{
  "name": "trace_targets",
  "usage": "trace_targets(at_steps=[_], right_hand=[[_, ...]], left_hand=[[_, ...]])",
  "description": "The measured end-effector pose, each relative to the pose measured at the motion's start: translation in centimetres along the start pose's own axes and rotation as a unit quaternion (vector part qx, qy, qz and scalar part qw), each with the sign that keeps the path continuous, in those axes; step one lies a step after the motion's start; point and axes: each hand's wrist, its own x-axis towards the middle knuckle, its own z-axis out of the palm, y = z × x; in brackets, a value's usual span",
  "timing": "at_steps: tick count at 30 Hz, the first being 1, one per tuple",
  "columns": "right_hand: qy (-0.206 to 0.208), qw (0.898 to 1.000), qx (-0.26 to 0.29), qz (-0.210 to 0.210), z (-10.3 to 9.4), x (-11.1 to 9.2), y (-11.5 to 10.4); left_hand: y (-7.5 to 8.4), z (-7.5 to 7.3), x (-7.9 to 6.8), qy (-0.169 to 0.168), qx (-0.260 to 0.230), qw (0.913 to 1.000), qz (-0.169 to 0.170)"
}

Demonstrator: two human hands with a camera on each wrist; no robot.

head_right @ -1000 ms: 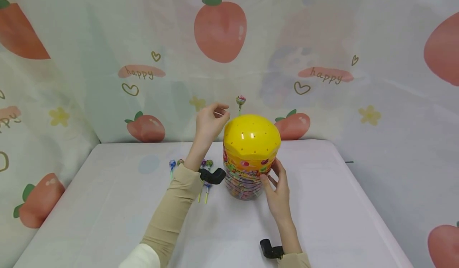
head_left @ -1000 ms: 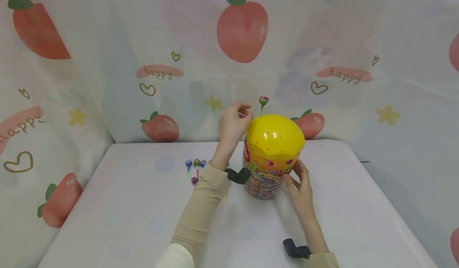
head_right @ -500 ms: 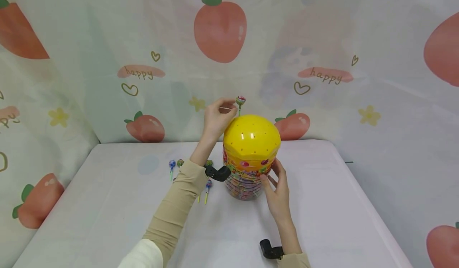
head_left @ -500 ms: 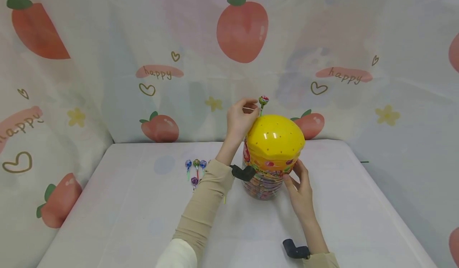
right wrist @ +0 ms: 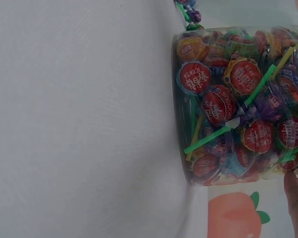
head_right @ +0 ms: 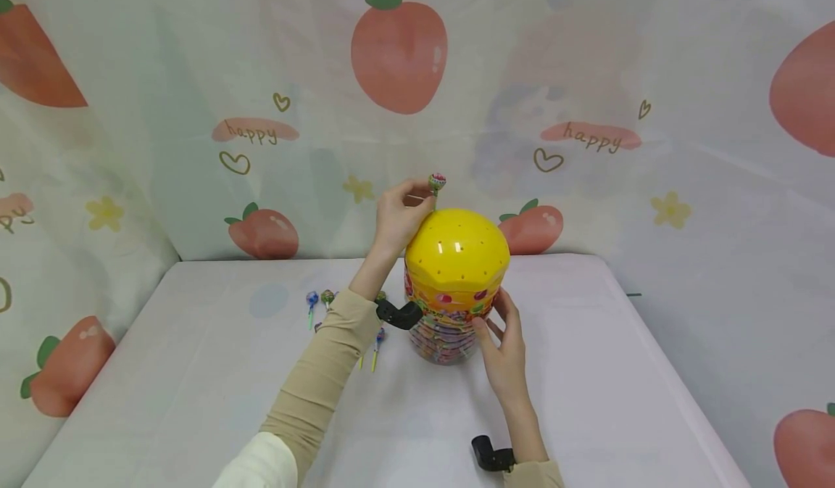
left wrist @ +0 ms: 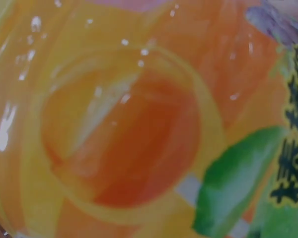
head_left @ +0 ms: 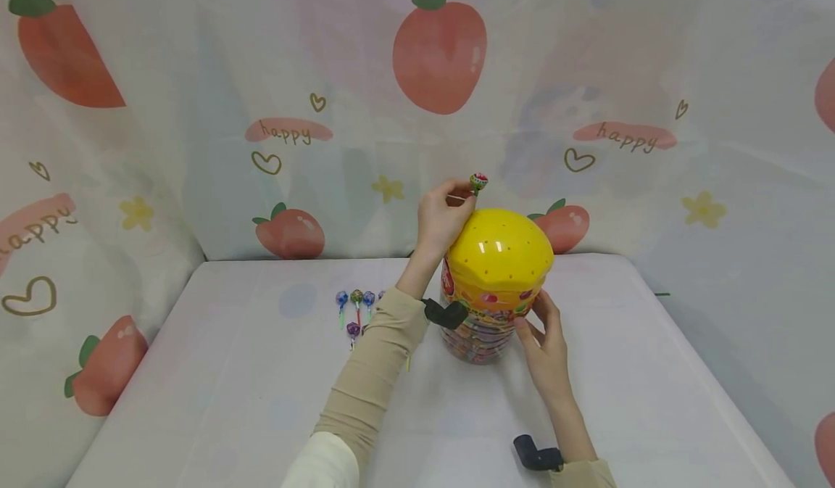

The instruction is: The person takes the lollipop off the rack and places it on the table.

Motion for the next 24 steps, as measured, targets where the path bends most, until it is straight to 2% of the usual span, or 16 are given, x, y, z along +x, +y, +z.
trace_targets(at_steps=[11,17,24], right_hand=[[0.002,1.0,-0.002,0.001,0.0,-0.01,0.05],[-0.001,1.0,0.002,0.003,-0.04,-0.02,-0.15],[-0.003,1.0,0.001,0.005,-0.08,-0.05,-0.28]], left_hand=[[-0.14,0.08,-0.03,0.007,-0.004,0.9995,0.031],[0.08,0.15,0.08,0.024,-0.036,0.9975,0.056],[0.11,-0.19,-0.25,0.047,-0.073,0.9949,0.052]])
